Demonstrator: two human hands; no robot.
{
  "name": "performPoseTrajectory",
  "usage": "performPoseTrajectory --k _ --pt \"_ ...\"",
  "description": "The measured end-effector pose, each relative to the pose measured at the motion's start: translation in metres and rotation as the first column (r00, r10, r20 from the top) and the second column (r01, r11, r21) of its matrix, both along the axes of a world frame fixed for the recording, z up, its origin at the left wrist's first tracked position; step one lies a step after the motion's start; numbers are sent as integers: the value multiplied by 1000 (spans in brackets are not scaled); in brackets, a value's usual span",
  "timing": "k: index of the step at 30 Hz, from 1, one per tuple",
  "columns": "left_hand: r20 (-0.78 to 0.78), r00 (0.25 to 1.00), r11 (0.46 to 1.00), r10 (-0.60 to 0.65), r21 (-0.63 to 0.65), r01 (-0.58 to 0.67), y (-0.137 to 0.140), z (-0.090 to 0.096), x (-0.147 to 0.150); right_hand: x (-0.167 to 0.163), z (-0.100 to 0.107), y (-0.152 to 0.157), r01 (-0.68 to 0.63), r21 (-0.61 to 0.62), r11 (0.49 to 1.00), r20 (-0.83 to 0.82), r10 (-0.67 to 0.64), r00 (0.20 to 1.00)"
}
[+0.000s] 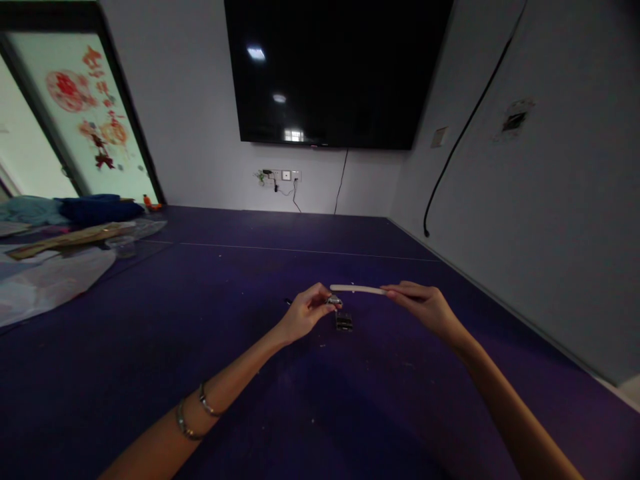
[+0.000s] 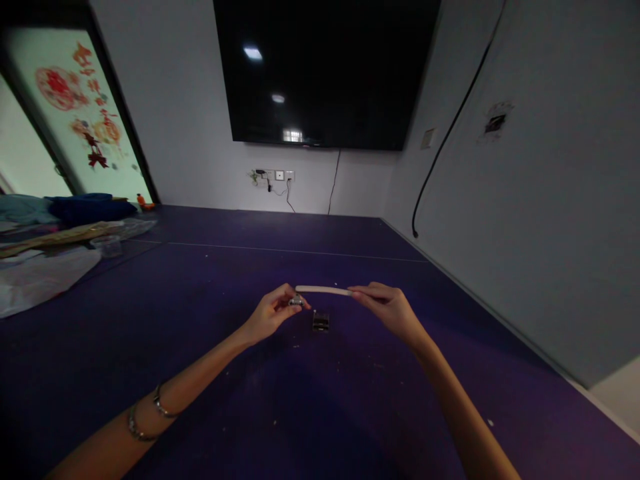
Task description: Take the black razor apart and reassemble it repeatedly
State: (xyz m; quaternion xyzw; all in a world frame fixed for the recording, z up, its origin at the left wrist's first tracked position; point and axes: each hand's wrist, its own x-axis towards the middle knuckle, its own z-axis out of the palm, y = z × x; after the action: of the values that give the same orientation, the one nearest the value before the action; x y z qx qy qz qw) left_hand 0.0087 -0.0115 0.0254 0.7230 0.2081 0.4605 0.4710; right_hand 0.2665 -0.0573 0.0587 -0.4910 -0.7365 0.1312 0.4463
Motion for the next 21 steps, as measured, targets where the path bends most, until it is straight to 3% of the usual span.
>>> performPoseTrajectory --k 5,11,16,21 --pt "-33 999 999 37 19 -36 0 2 -2 -2 3 -2 -70 -6 998 32 70 997" --pt "-24 999 1000 27 -2 -27 -1 4 -3 -2 1 -1 -32 10 999 2 32 999" --pt "-44 998 998 52 42 -50 0 4 -2 -6 5 -4 -94 -13 995 37 95 995" --pt "-7 1000 1000 13 4 -13 1 3 -2 -5 3 -3 -31 -4 1000 -4 31 1000"
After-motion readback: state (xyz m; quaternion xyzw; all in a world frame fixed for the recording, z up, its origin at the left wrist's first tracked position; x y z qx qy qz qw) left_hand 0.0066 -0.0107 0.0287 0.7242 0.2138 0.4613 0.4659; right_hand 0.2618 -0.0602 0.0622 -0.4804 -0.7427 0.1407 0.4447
